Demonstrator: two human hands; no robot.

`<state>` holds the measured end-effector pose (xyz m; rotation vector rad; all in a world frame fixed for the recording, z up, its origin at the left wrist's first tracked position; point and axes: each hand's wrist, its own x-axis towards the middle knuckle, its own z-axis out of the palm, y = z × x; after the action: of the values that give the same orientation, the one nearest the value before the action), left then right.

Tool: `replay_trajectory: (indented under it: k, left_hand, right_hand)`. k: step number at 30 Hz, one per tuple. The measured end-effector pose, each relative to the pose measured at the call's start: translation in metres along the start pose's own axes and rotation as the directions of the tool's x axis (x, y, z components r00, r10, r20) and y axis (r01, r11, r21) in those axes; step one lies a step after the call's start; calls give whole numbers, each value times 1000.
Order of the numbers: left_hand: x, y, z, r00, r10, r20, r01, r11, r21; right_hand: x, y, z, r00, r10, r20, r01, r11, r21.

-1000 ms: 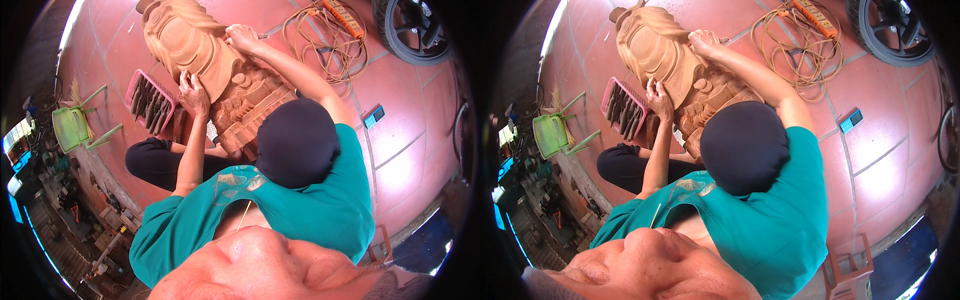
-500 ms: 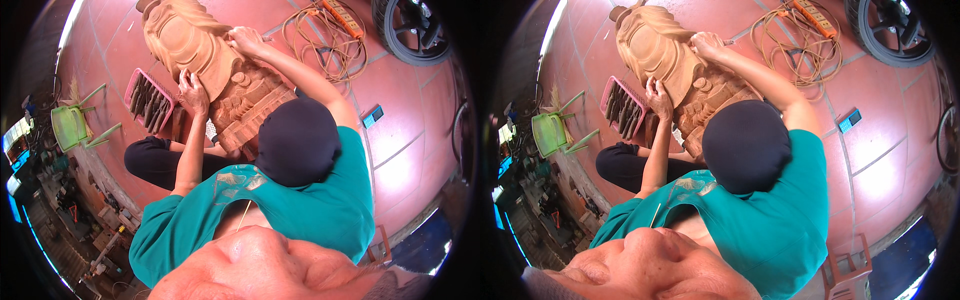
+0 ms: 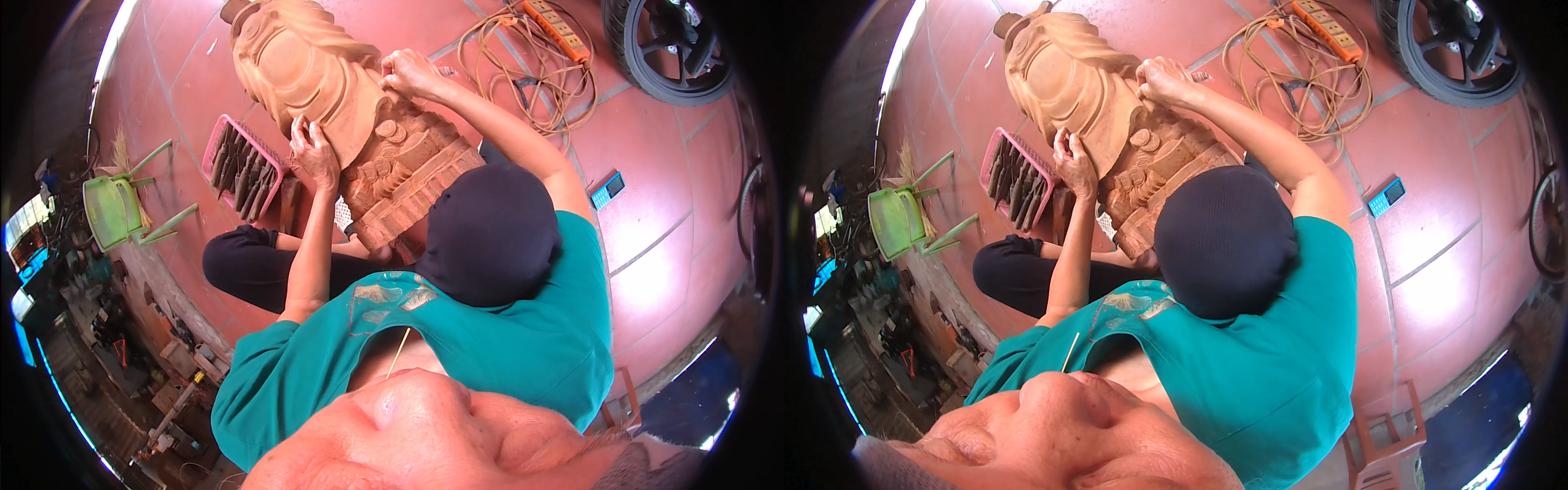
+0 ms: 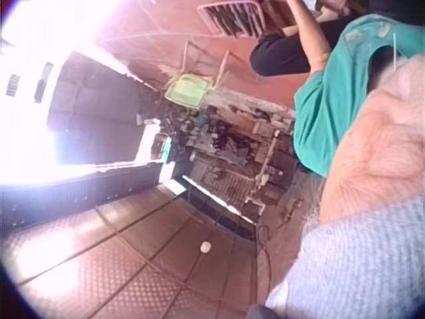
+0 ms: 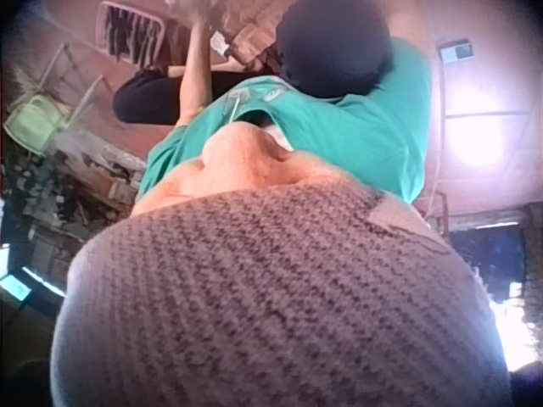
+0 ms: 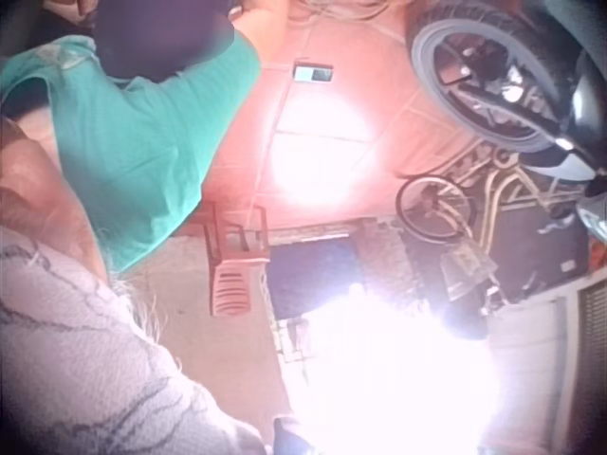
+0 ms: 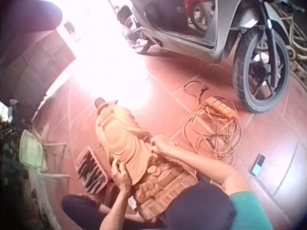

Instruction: The person sits on the floor and carves a wooden sculpture using a small chisel and mallet. They repeatedly strike the chisel to shape the surface of the sculpture, focusing on the upper body area.

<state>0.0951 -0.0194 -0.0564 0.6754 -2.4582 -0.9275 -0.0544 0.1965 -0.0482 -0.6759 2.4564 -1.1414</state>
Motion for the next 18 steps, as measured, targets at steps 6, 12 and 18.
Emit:
replay_trajectory:
  k: [6, 12, 18]
  left_hand:
    - [5, -3, 3, 999, 34, 0, -34, 999, 29]
    - [2, 1, -1, 1000, -8, 15, 8, 1000, 11]
    - [0, -3, 1, 1000, 26, -3, -26, 1000, -14]
  right_hand:
    - [50, 23, 38, 939, -166, -301, 144, 985, -93]
    - [17, 23, 18, 999, -18, -48, 24, 993, 116]
    - [14, 25, 16, 996, -42, -76, 52, 989, 138]
